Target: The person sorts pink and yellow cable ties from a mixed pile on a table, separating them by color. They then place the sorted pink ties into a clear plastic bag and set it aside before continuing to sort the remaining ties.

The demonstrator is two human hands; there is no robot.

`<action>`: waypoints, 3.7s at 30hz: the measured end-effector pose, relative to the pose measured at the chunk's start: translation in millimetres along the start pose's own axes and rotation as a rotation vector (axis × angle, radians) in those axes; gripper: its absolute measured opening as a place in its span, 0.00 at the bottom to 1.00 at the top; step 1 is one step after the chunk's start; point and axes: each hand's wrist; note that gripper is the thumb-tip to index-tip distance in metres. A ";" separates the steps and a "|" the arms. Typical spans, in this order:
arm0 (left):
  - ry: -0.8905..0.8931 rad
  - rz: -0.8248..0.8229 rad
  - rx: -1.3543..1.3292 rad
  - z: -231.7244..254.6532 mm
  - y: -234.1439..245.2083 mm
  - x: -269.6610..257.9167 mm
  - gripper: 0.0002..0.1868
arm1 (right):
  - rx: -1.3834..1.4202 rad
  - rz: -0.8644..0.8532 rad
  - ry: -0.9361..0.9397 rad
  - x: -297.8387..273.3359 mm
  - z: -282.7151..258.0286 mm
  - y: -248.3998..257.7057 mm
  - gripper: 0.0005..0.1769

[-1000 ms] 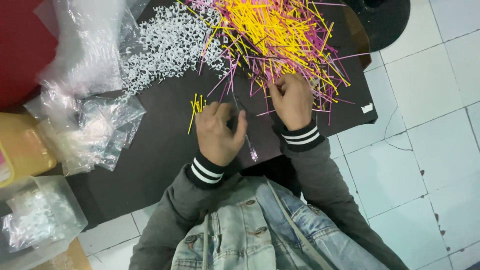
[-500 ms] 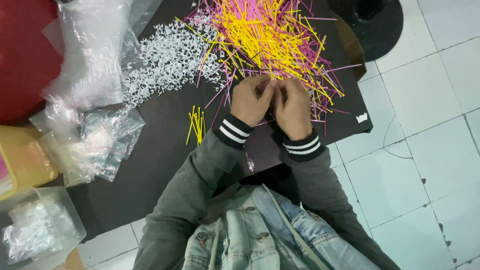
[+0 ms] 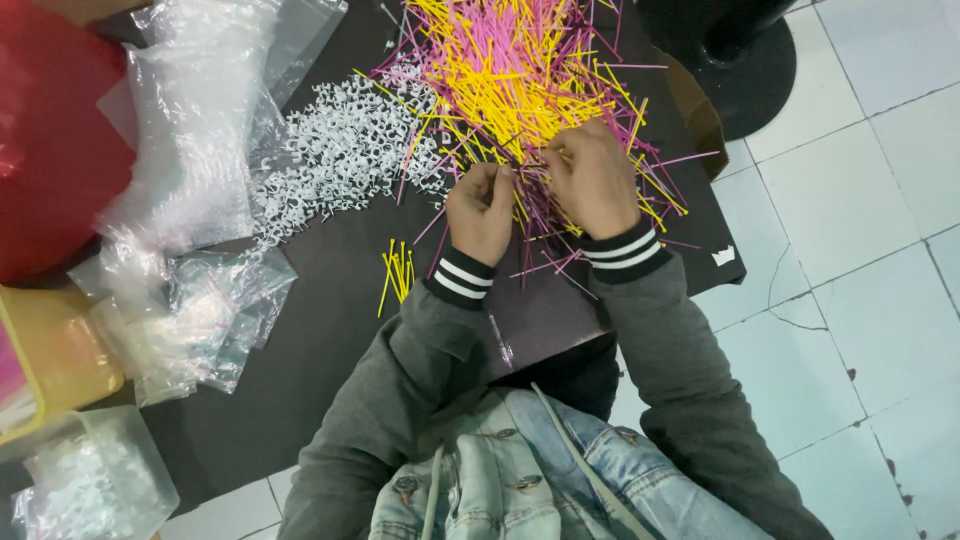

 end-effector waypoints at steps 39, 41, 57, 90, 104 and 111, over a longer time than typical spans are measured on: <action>-0.492 -0.102 0.082 59.8 -5.2 -19.5 0.08 | 0.217 -0.124 -0.012 -13.1 -47.6 91.6 0.08; -0.452 -0.167 0.114 54.5 -7.1 -20.6 0.09 | 0.292 -0.160 0.014 -6.3 -58.7 89.8 0.08; -0.272 -0.252 0.087 34.5 -4.6 -17.5 0.09 | -0.010 -0.114 -0.030 -55.8 47.2 55.6 0.17; -0.276 -0.163 0.079 29.5 -18.0 -20.3 0.10 | 0.438 0.001 0.076 -4.3 -10.9 51.5 0.06; -0.265 -0.104 0.013 31.0 -14.7 -16.6 0.11 | -0.186 -0.033 -0.011 2.4 19.3 12.2 0.15; -0.260 -0.103 0.017 28.7 -13.3 -15.6 0.10 | -0.216 -0.049 0.013 2.4 52.5 -16.9 0.07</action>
Point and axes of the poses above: each hand's wrist, its own x-axis towards the middle knuckle, its own y-axis out of the back of the hand, z = x × y, and after that the axes turned 3 degrees about y, right-handed
